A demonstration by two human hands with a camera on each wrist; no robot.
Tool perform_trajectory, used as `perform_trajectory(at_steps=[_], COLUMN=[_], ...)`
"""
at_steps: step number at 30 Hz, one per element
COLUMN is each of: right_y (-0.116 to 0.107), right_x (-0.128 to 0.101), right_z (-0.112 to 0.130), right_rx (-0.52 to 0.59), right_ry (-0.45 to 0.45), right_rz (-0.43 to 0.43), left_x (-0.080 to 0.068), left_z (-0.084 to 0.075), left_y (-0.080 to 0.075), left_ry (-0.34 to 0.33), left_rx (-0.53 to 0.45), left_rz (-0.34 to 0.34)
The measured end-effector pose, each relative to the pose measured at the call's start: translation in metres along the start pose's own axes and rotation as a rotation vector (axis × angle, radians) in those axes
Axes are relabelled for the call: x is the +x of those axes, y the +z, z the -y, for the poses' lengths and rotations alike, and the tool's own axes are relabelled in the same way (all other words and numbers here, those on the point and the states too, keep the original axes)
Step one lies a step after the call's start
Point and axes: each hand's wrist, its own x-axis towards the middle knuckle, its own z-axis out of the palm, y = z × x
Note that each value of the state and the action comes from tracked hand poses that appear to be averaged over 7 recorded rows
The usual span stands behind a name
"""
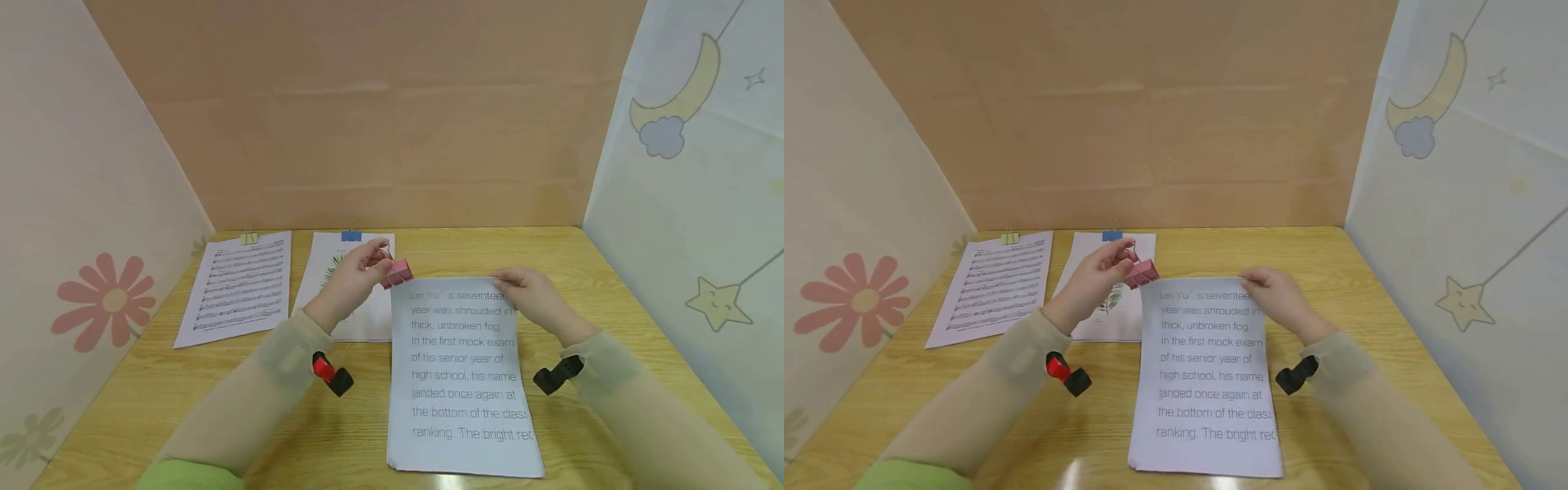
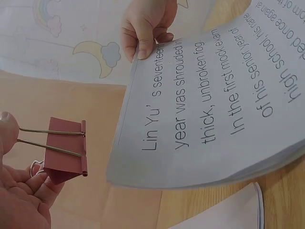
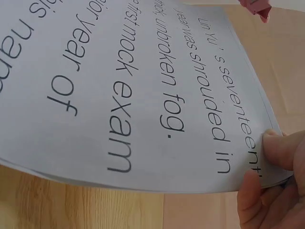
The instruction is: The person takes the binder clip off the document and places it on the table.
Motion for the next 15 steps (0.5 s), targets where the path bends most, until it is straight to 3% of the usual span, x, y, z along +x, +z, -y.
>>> perform_trajectory(at_steps=[15], right_y=[-0.034], right_x=[-0.008], right_z=[-0.034], right_rx=[-0.104], right_ry=[0.06], right_rz=[-0.041], left_x=[-0.004], left_z=[0.015], left_y=[0.015], left_ry=[-0.076], left_rx=[0.002], left_rz=[0.072])
